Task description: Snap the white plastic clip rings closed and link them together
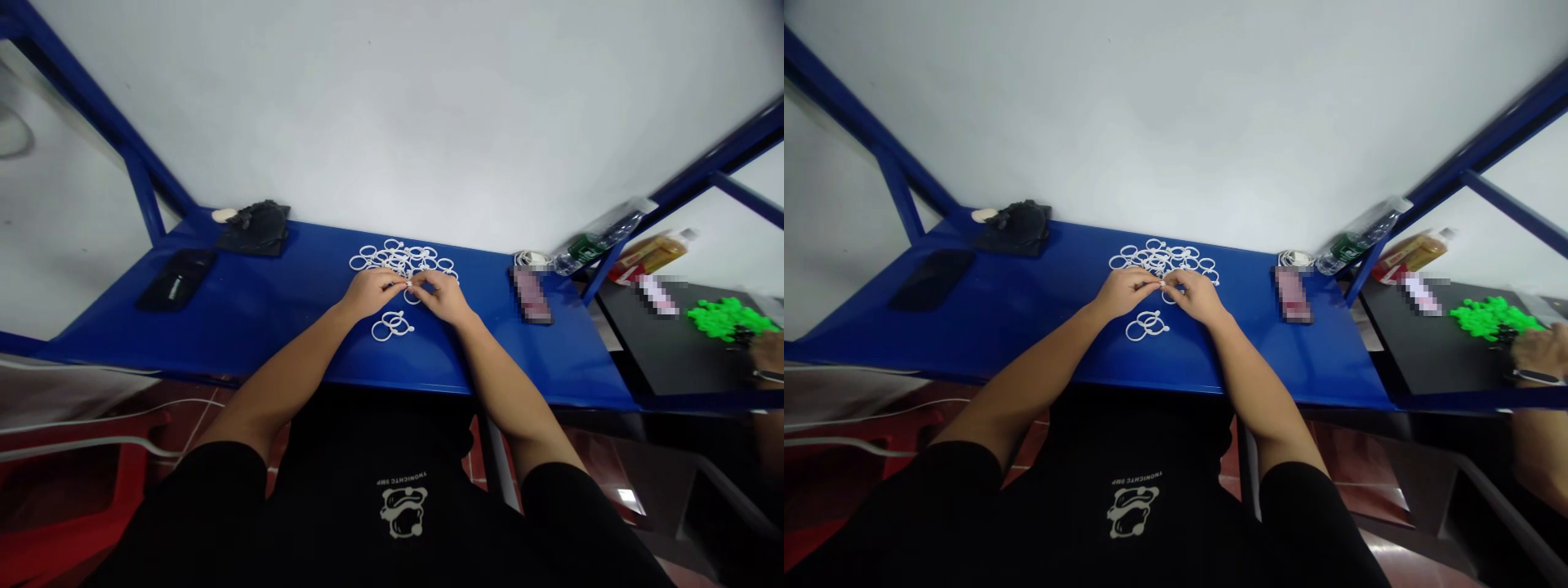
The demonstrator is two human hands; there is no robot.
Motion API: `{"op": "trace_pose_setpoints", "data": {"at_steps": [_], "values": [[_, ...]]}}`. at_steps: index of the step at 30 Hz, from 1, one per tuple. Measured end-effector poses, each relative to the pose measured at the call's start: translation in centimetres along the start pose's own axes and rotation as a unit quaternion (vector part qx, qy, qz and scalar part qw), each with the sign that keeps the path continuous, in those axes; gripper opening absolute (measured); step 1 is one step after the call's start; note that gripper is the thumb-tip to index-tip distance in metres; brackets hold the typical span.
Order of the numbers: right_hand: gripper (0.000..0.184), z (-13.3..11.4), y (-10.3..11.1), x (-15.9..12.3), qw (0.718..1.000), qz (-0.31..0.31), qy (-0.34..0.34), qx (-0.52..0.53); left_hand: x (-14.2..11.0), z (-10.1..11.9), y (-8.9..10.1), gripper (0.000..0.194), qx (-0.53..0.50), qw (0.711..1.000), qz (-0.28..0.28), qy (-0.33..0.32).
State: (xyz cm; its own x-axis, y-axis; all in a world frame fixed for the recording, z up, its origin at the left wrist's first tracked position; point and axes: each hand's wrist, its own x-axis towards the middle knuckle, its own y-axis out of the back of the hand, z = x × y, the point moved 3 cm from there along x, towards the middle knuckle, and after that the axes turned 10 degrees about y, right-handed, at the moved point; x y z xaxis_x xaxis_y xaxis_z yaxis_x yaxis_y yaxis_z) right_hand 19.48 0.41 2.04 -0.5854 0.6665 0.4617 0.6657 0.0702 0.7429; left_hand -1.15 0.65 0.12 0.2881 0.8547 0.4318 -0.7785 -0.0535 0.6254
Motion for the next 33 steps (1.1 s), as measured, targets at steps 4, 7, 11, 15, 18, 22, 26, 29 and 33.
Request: {"op": "trace_pose_setpoints", "data": {"at_steps": [4, 7, 11, 15, 18, 22, 26, 29, 33], "values": [[0.030, 0.0, 0.0, 0.0, 1.000, -0.002, -0.012, -0.016, 0.0, 0.3, 0.0, 0.020, -0.008, 1.000, -0.012, -0.008], [0.033, -0.1, -0.1, -0.1, 1.000, -0.002, -0.005, -0.016, -0.1, 0.4, 0.0, 0.020, -0.007, 1.000, -0.013, -0.010], [0.033, 0.0, -0.2, -0.2, 1.000, -0.011, -0.006, -0.012, -0.1, 0.2, -0.1, 0.020, 0.002, 1.000, -0.014, -0.012], [0.032, 0.0, -0.5, -0.2, 1.000, -0.016, -0.006, -0.009, -0.1, 0.0, -0.3, 0.020, 0.003, 1.000, -0.008, -0.024], [0.032, 0.0, -0.5, -0.2, 1.000, -0.005, -0.022, -0.006, -0.1, 0.0, -0.3, 0.021, 0.003, 1.000, 0.001, -0.030], [0.027, 0.1, -0.1, -0.1, 0.999, 0.006, -0.037, -0.016, -0.1, 0.0, -0.3, 0.018, 0.014, 1.000, 0.005, -0.008], [0.015, 0.0, 0.4, -0.2, 0.999, -0.006, -0.049, -0.015, 0.1, -0.4, -0.2, 0.014, 0.029, 0.999, 0.000, 0.029], [0.006, -0.3, 0.2, -0.3, 0.998, -0.048, -0.046, -0.005, 0.2, -0.9, -0.2, 0.013, 0.048, 0.997, -0.015, 0.065], [0.005, -0.6, -0.6, -0.2, 0.991, -0.122, -0.039, -0.027, 0.2, -1.3, -0.3, 0.014, 0.073, 0.992, -0.044, 0.090]]}}
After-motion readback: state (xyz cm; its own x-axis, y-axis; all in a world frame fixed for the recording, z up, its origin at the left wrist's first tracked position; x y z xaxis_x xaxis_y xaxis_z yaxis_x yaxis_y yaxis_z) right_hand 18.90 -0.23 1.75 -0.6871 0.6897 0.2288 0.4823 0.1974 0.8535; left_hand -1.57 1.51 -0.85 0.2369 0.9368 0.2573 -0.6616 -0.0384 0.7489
